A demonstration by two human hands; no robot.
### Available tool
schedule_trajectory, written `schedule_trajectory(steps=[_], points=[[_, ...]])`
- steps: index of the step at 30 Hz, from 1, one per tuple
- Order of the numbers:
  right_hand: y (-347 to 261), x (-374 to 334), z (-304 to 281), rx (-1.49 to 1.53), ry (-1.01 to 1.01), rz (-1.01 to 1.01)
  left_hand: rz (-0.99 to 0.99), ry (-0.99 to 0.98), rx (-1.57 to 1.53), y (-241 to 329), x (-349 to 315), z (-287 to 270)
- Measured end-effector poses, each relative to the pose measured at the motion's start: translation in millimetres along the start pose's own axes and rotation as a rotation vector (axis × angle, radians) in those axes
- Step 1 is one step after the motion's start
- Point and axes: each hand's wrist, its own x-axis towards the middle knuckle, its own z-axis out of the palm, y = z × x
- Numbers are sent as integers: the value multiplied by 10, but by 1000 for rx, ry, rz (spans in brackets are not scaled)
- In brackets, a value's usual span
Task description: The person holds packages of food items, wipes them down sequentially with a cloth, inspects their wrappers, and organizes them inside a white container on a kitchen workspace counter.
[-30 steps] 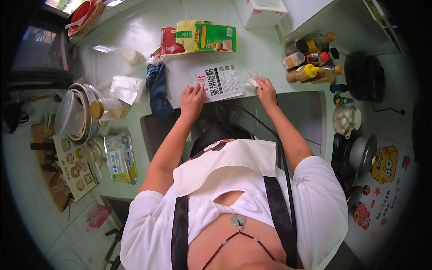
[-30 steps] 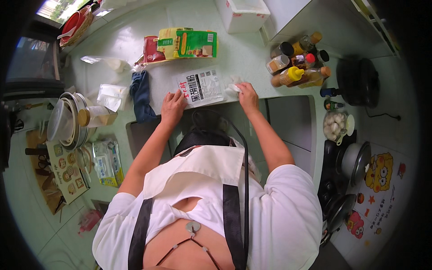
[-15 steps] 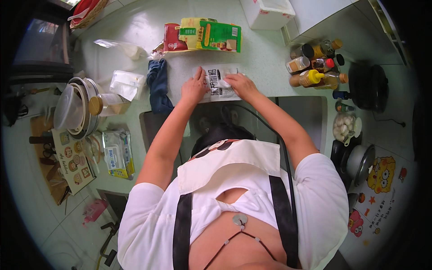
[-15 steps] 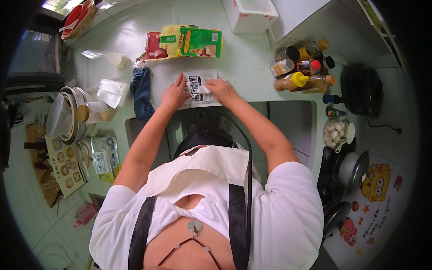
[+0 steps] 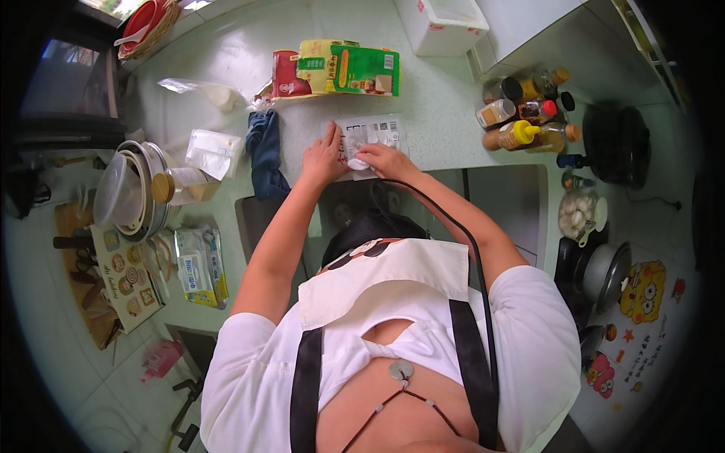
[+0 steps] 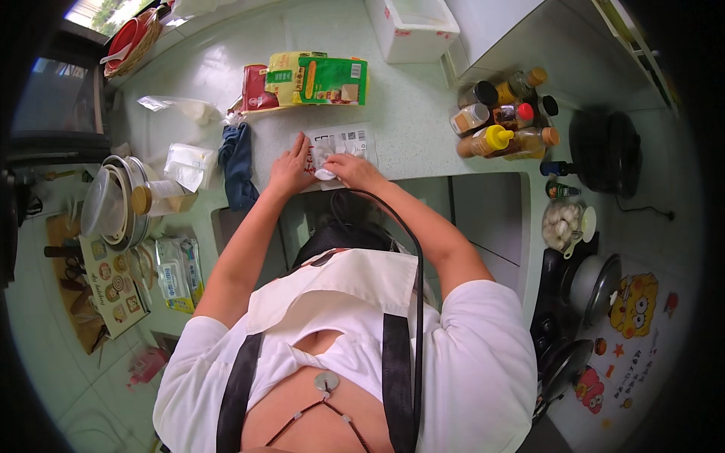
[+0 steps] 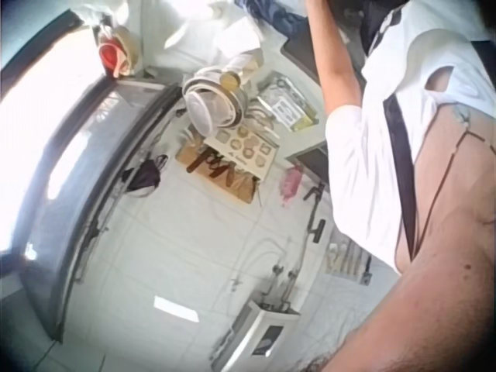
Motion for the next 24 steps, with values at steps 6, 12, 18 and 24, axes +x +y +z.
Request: schedule_trajectory(steps=[6, 12, 18, 24], points=[[106, -542, -353, -27, -97, 50, -22, 5, 21, 1, -24, 13], [400, -432, -568, -26, 291, 428, -54, -53, 27, 50, -14, -59], [449, 54, -284, -119, 269, 389, -53, -30, 12, 55, -33, -65], [125, -807, -398, -130, 60, 315, -54, -59, -17, 47, -36, -101]])
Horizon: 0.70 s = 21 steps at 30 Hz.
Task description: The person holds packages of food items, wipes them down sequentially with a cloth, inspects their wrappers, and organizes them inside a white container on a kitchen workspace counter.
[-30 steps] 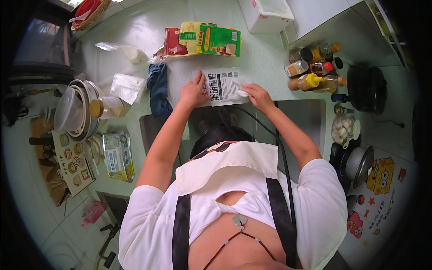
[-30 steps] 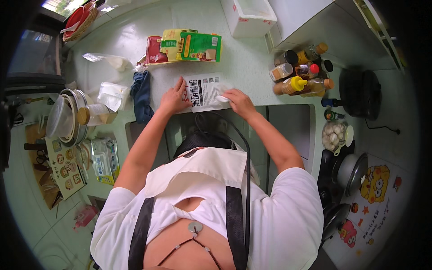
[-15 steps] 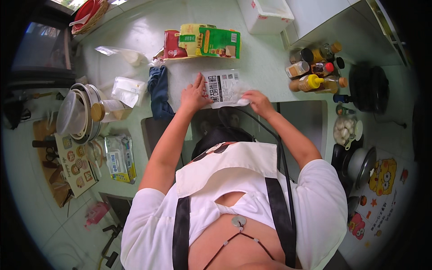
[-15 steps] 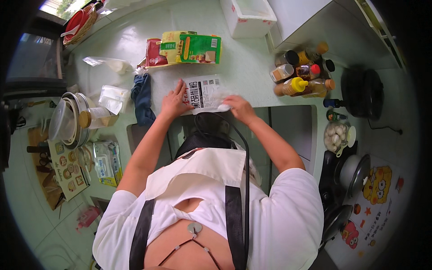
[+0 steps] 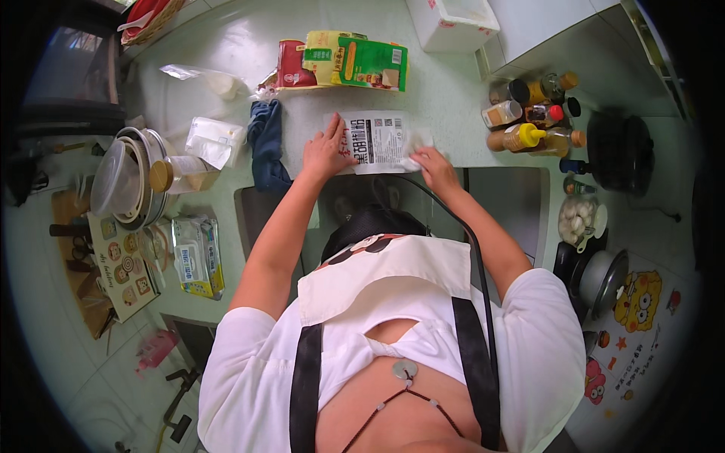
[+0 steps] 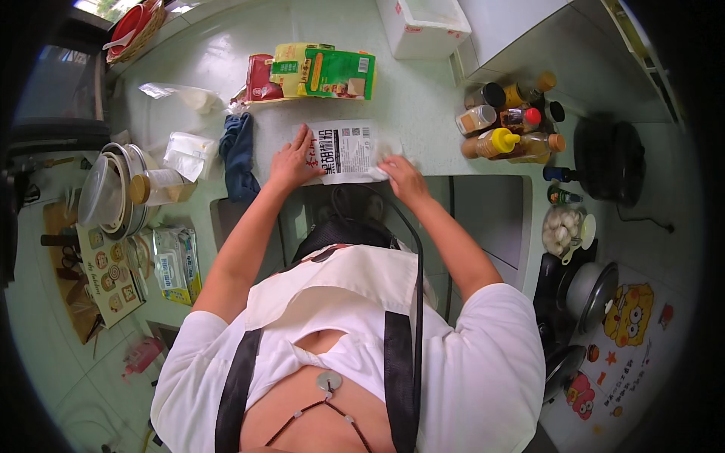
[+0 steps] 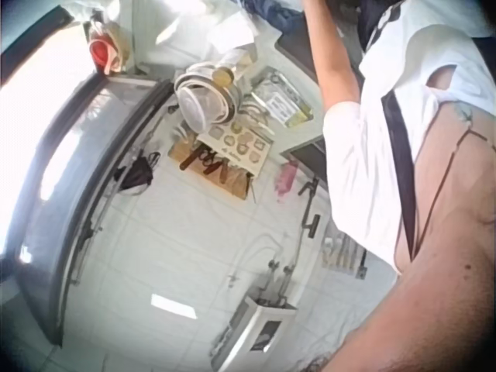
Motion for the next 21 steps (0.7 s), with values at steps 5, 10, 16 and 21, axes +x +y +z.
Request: schedule_trajectory(steps=[5, 10, 16, 21], points=[[-69, -221, -278, 26, 31, 122, 22, 68, -6, -22, -4, 49], [-282, 61, -174, -9, 23, -40, 30, 203, -21, -74, -44, 198], [-264, 59, 33, -279, -91, -83, 265, 126, 129, -170, -554, 89], [-302, -126, 23, -289, -22, -104, 360, 227, 264, -276, -831, 337]])
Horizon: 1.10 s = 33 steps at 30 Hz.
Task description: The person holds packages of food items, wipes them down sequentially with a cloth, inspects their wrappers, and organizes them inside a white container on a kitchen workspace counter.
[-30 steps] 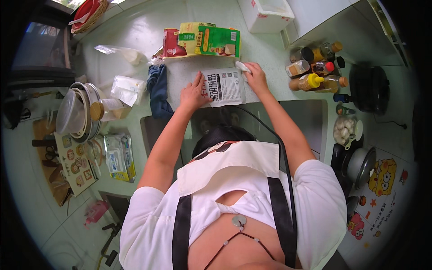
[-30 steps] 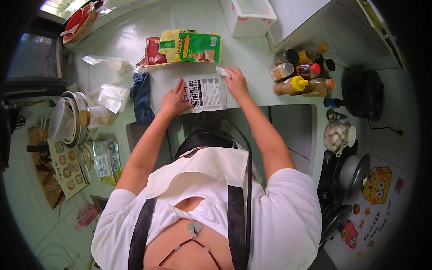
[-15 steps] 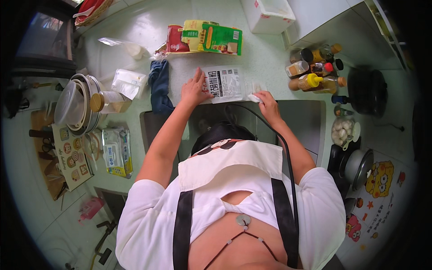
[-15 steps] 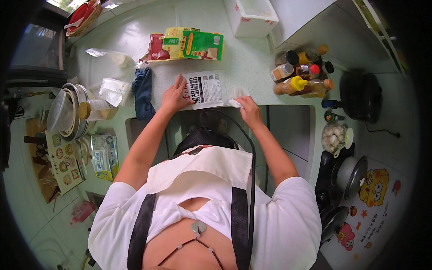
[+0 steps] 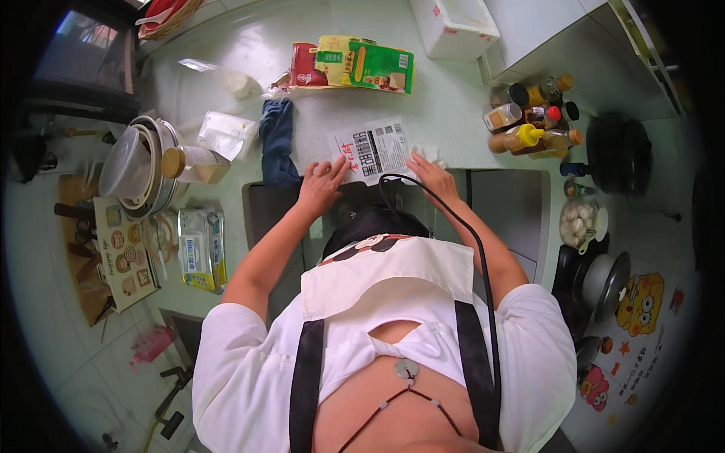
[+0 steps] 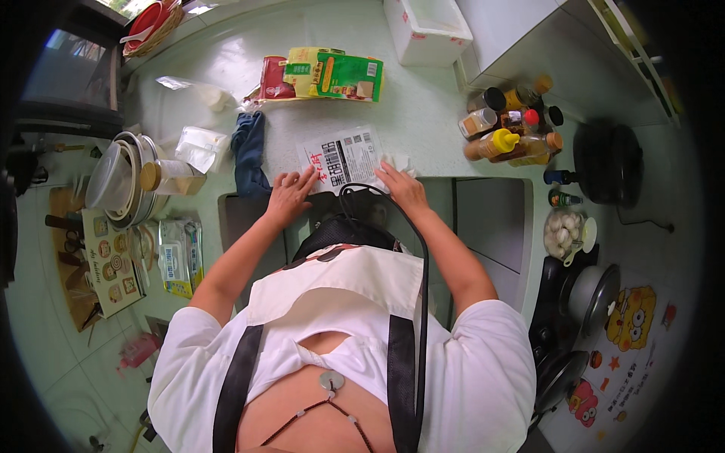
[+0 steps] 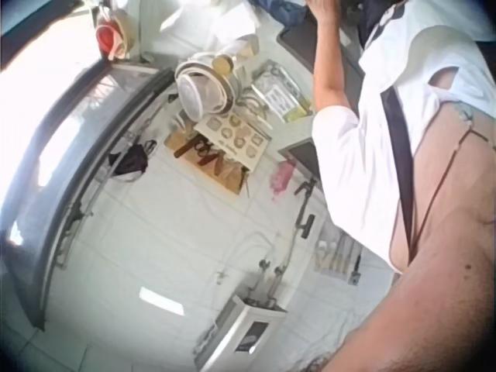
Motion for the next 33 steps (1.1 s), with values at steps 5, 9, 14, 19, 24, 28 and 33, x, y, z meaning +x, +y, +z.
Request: schedule_trajectory(steps=[5, 9, 14, 19, 24, 28, 33], points=[[40, 16, 23, 147, 162, 31, 63, 189, -78, -53, -74, 86], [100, 72, -35, 314, 229, 159, 13, 337, -139, -50, 78, -4], [189, 215, -467, 418, 368, 327, -63, 451, -499, 110, 413, -175], [399, 418, -784, 443, 608, 500, -335, 335, -1016, 272, 650, -47], [681, 371, -453, 428, 557, 588, -486, -145, -1295, 38, 640, 265], [571, 393, -301, 435, 444, 655, -536, -66, -1507, -68, 550, 554], [534, 509, -163, 454, 364, 680, -494, 187, -1222, -160, 525, 366]])
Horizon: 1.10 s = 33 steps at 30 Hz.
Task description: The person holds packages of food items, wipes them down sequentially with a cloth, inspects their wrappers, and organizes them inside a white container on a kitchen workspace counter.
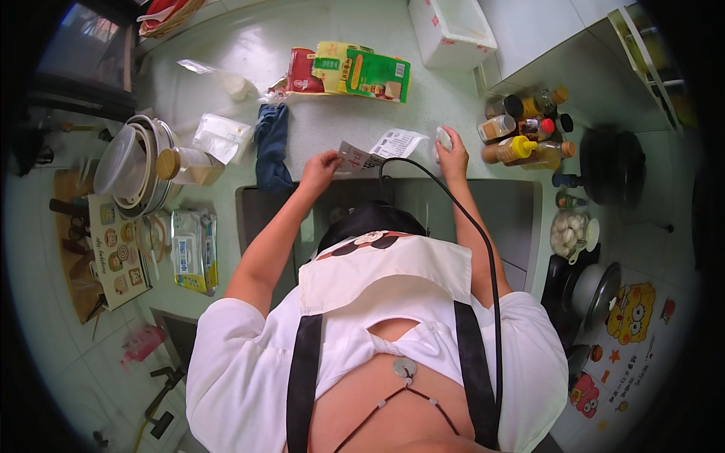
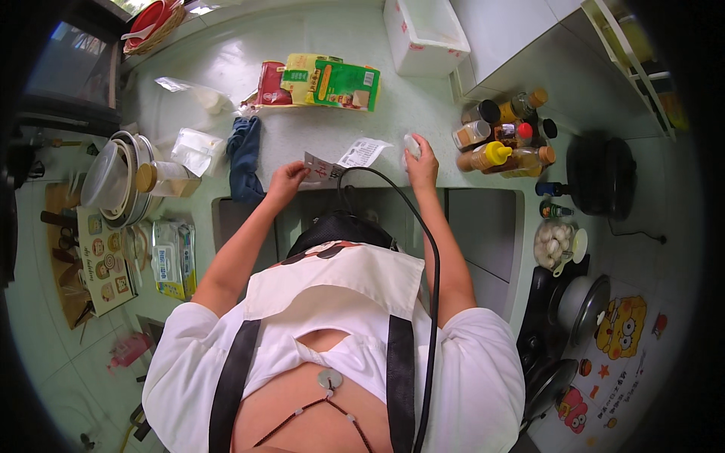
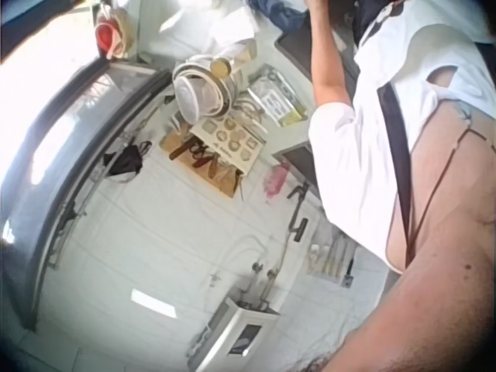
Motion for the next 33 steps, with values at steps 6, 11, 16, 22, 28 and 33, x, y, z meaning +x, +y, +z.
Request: schedule_trajectory(steps=[6, 11, 16, 22, 28, 33], points=[[-121, 94, 75, -20, -9, -108, -12, 86, 40, 266, 5, -300], [-143, 125, 110, -26, 0, -96, 221, -66, 361, 484, 28, -116], [-93, 82, 25, -58, 109, -84, 121, -164, 39, 574, 55, 142], [-80, 61, -105, 1, 156, -46, -407, -189, -451, 216, 166, 30], [-126, 2, 63, -81, 72, -210, -280, 63, -104, 7, 79, -67], [-601, -34, 374, -57, -182, -478, 203, 217, 529, 271, -171, -215]])
